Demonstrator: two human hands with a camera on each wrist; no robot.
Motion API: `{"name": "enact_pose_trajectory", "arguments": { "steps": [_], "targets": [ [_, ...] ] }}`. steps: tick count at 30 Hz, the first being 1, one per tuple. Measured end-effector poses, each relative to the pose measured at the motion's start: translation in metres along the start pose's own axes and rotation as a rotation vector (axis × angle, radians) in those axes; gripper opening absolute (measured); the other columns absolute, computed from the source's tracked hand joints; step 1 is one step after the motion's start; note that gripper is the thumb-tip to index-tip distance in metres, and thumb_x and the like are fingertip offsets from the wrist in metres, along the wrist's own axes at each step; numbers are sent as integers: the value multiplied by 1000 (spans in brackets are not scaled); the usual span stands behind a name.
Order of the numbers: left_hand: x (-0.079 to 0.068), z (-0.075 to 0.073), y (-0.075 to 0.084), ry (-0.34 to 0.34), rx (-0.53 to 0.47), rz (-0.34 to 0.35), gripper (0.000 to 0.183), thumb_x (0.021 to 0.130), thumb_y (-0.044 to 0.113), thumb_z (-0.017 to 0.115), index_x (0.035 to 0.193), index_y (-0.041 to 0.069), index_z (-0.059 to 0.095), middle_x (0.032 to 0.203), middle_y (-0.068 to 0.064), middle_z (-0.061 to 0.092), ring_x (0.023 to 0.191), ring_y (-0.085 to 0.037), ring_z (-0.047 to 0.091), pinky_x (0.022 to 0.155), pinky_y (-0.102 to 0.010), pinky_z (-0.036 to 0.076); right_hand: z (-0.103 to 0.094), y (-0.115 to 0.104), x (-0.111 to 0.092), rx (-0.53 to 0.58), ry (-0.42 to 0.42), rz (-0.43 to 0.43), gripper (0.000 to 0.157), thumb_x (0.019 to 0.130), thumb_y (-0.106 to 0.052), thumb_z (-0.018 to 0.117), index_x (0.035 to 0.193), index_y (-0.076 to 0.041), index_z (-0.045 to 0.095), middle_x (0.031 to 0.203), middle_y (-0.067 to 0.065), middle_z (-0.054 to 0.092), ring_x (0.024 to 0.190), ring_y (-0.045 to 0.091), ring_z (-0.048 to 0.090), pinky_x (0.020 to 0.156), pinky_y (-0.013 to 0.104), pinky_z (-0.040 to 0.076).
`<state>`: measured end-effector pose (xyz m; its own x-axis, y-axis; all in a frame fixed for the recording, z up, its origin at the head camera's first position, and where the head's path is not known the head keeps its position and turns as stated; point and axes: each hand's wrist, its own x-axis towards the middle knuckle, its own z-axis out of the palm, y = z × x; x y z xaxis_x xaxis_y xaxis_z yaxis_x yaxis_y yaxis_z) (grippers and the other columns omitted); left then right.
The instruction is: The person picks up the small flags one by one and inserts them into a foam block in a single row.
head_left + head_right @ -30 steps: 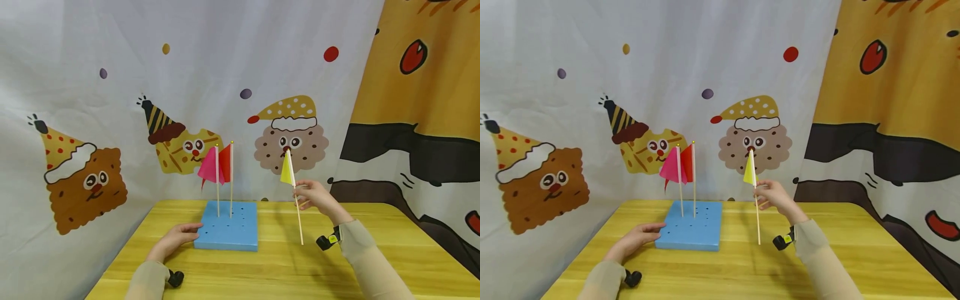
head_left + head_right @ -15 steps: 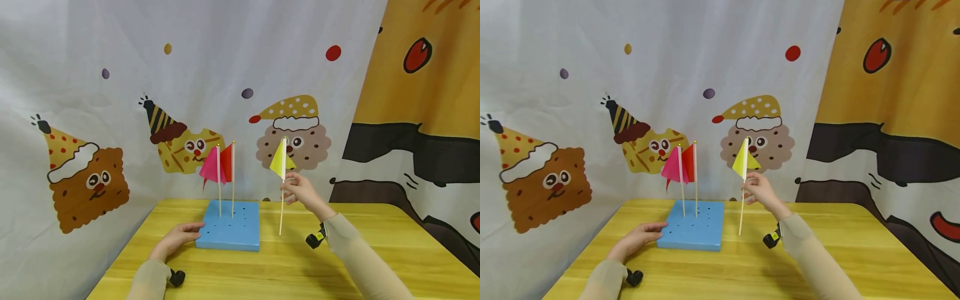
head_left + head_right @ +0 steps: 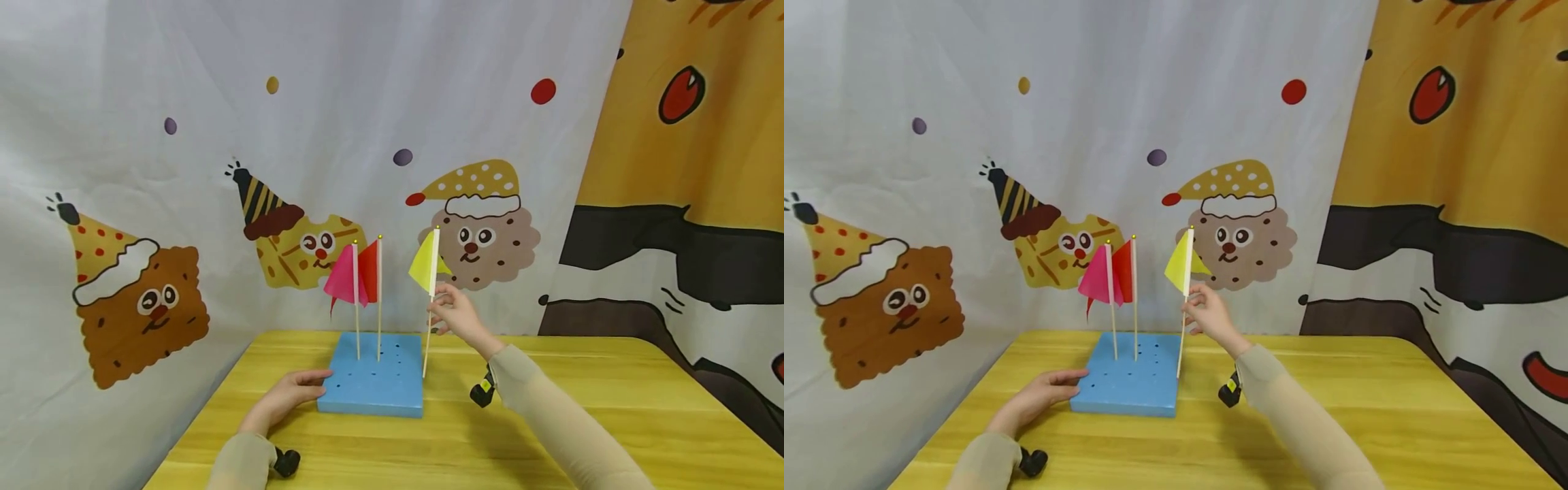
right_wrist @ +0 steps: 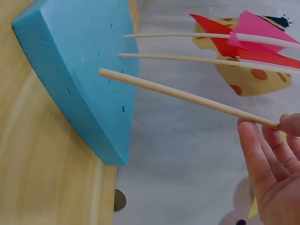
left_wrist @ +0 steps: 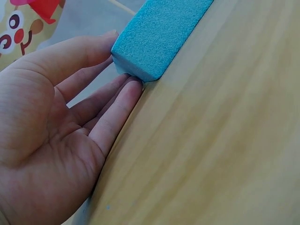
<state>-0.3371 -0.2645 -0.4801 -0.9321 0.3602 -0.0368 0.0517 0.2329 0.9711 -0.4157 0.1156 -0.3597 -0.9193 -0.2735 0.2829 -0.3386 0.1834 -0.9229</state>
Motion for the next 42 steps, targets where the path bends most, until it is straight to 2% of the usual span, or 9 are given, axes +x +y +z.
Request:
{"name": "enact_pose_trajectory", "arguments": {
  "steps": [2,5,9,12,21,26,34,36,42],
  "targets": [
    [0,0,0,2,-4,8,49,96,21,63,141,3,51,146,-19,43,133,-39,39,102,-43,44,6,0,3,3,12,-11,32,96,-8,60,125,1,49,98,24,61,76,40,66,61,59,55],
    [0,0,1,6,-12,8,49,96,21,63,140,3,51,146,-19,43,133,-39,39,102,-43,44,16,0,9,-9,18,-38,31,96,-9,61,124,0,51,96,23,62,76,39,67,61,59,55],
    [0,1,2,7,-15,-2,50,96,21,63,141,3,51,146,-19,43,133,-39,39,101,-43,45,27,-1,18,-46,40,-68,31,96,-11,61,124,-2,52,98,22,63,76,33,68,56,45,58],
    [1,1,2,6,-17,-9,50,96,21,64,141,3,51,146,-20,42,132,-39,40,100,-42,45,32,-1,22,-56,61,-86,31,97,-9,60,126,0,52,99,23,63,76,33,67,53,40,58],
    [3,2,4,11,4,7,48,96,21,63,139,4,53,146,-21,43,132,-38,40,102,-43,44,42,0,31,-83,48,-123,29,97,-7,60,125,-2,53,101,24,63,82,44,65,58,50,57],
    [3,2,2,11,7,11,47,96,22,63,139,5,54,145,-20,43,132,-38,40,102,-43,43,45,5,31,-103,33,-141,29,97,-6,58,125,1,52,101,25,63,82,46,64,54,44,57],
    [1,1,0,8,-9,20,47,96,20,62,139,3,53,146,-21,42,133,-39,38,102,-41,44,47,6,29,-78,20,-144,26,97,-5,59,122,0,53,101,28,63,79,41,67,59,54,56],
    [0,1,-1,8,-2,24,46,96,19,63,139,3,54,146,-20,43,133,-39,39,102,-41,44,49,11,32,-75,24,-138,24,96,-6,60,120,-3,54,102,29,62,79,42,66,57,50,57],
    [1,1,-2,2,-10,18,47,96,20,63,139,4,54,146,-20,43,133,-39,39,101,-40,45,51,12,29,-98,36,-138,25,96,-7,61,120,-2,55,97,22,64,70,27,67,54,44,57]
  ]
}}
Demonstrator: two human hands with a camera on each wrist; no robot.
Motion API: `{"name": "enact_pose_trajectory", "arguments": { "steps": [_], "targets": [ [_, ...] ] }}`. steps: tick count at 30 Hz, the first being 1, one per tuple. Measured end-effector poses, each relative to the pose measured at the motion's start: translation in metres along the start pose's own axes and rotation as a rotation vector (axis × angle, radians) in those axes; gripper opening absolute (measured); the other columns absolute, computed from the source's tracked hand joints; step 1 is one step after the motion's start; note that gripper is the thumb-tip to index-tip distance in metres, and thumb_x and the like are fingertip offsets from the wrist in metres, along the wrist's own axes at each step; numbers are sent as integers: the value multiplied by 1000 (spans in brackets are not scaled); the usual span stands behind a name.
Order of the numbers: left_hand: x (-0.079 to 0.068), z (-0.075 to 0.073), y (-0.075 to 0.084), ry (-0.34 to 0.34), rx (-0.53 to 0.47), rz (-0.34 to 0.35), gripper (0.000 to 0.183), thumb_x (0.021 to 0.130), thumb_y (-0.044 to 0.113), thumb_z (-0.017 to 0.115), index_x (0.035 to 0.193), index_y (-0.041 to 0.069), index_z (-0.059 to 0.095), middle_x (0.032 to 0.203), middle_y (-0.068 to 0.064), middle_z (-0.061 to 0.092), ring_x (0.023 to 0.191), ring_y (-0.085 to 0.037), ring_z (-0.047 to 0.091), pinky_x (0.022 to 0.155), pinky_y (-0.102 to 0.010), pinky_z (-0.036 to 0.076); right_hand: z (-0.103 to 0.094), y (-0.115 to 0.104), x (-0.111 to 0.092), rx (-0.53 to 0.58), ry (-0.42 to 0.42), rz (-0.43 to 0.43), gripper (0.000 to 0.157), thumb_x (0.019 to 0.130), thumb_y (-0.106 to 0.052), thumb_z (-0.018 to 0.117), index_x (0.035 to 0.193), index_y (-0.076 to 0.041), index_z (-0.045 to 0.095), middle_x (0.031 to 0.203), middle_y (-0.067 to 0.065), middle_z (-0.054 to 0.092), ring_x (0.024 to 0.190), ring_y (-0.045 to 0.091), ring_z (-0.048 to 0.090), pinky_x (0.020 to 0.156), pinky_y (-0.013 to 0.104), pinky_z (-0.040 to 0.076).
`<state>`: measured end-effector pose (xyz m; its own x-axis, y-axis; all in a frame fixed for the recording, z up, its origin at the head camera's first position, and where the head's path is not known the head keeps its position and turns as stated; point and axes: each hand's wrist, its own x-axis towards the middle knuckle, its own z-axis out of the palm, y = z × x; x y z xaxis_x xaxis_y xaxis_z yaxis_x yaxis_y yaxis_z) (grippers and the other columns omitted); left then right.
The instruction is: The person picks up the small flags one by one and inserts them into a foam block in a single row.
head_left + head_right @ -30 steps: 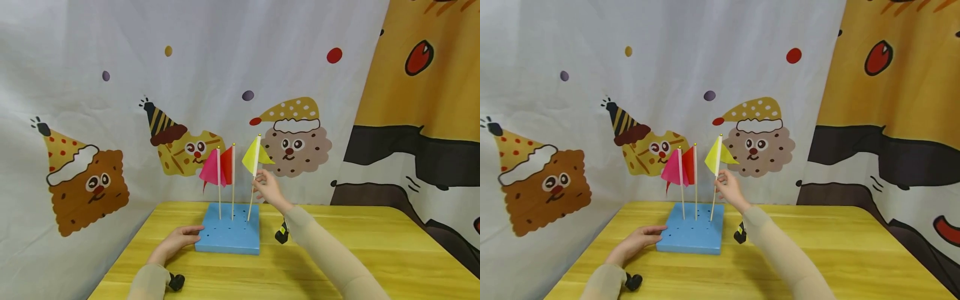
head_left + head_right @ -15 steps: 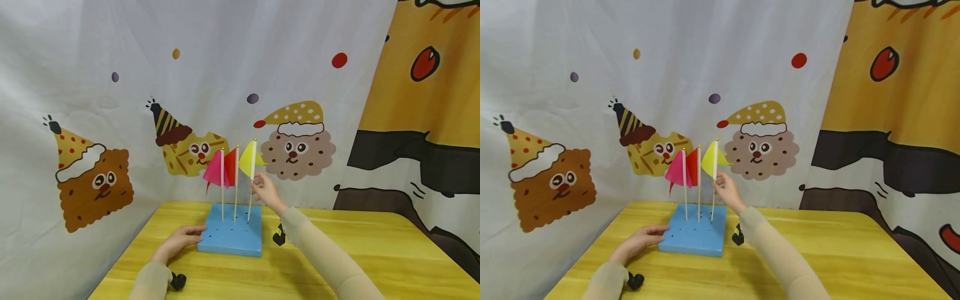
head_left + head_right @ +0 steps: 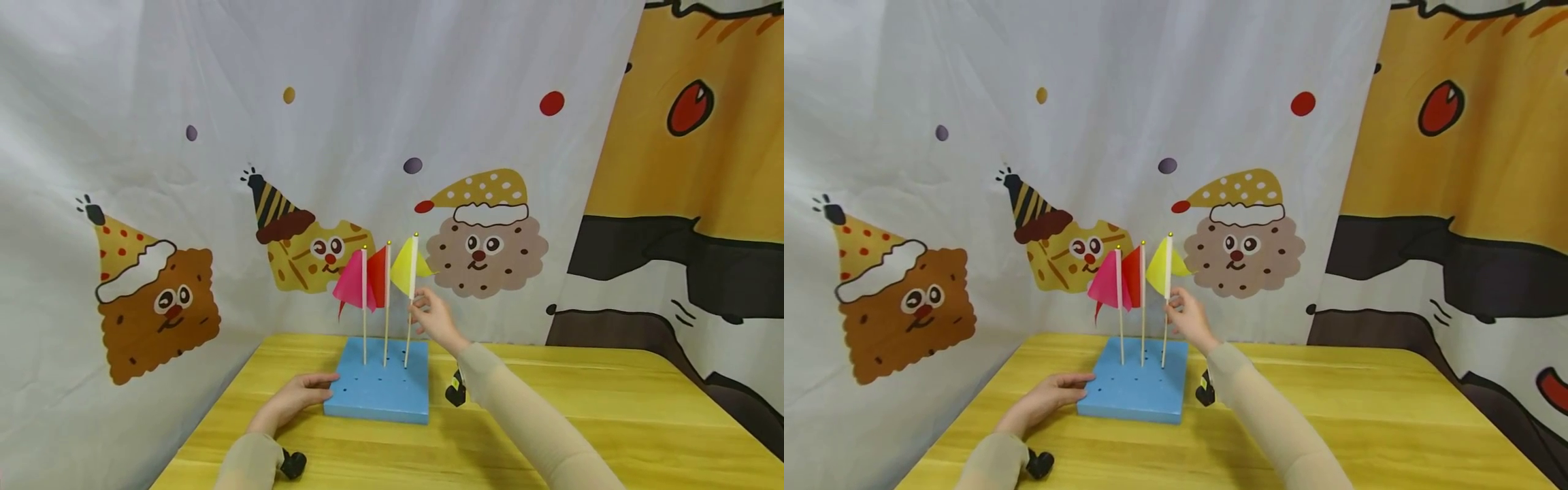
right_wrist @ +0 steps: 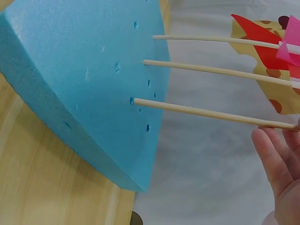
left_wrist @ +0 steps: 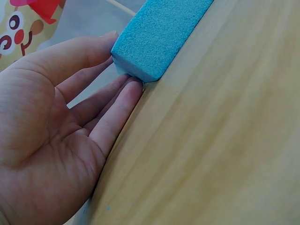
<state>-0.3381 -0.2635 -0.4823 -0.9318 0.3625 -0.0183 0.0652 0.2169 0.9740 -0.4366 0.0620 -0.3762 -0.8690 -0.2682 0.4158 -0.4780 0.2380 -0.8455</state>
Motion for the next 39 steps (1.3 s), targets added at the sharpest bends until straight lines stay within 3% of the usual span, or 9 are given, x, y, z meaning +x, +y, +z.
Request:
{"name": "enact_pose_trajectory", "arguments": {
  "steps": [3,7,12,18,22,25,30,34,39],
  "targets": [
    [2,1,0,-9,-7,-3,47,97,20,62,139,3,53,146,-20,42,133,-39,39,101,-41,45,0,0,-1,-3,1,2,27,96,-6,60,122,-1,54,95,18,64,67,21,66,57,50,57],
    [3,2,1,-13,1,2,46,97,19,62,139,3,53,146,-21,42,133,-40,39,101,-41,45,-1,1,-2,3,4,6,23,96,-6,60,119,-5,55,97,21,64,70,28,67,60,55,56],
    [6,1,3,-3,6,8,46,96,19,63,139,3,54,146,-21,43,133,-39,39,101,-40,45,-4,1,-1,5,5,-14,21,96,-5,60,117,-6,56,97,24,64,75,38,66,52,42,57],
    [8,2,3,-6,13,10,47,96,21,63,140,5,53,146,-20,42,133,-39,39,102,-42,44,-5,4,-6,-11,-22,-5,25,96,-7,61,120,-5,55,99,25,64,69,22,67,54,40,58],
    [8,2,4,-12,25,13,47,96,20,62,139,5,53,146,-21,43,133,-39,39,102,-42,44,-5,7,-8,0,-26,7,29,96,-8,61,123,-1,54,99,24,64,70,20,67,54,35,58],
    [8,1,4,-17,23,16,47,97,20,62,140,4,53,146,-21,43,133,-40,39,102,-42,44,-4,7,-8,9,-15,4,29,95,-8,62,123,-1,56,97,22,65,72,26,68,54,36,58],
    [8,0,3,-9,6,-4,47,96,20,63,140,5,53,146,-20,42,133,-39,38,101,-41,45,-4,12,-7,21,-37,9,34,94,-8,64,126,-3,55,98,22,66,81,39,67,59,47,58],
    [7,-1,3,-7,5,-7,47,97,20,62,140,4,53,146,-21,42,133,-40,38,100,-42,45,-6,15,-8,5,-60,39,38,95,-10,63,131,-3,53,100,18,67,86,40,67,65,53,57],
    [7,-1,6,2,16,-5,48,96,22,63,140,4,53,146,-21,42,133,-40,39,102,-44,44,-12,20,-12,-4,-79,76,37,97,-12,60,133,-7,54,105,14,66,89,37,67,65,51,57]
  ]
}}
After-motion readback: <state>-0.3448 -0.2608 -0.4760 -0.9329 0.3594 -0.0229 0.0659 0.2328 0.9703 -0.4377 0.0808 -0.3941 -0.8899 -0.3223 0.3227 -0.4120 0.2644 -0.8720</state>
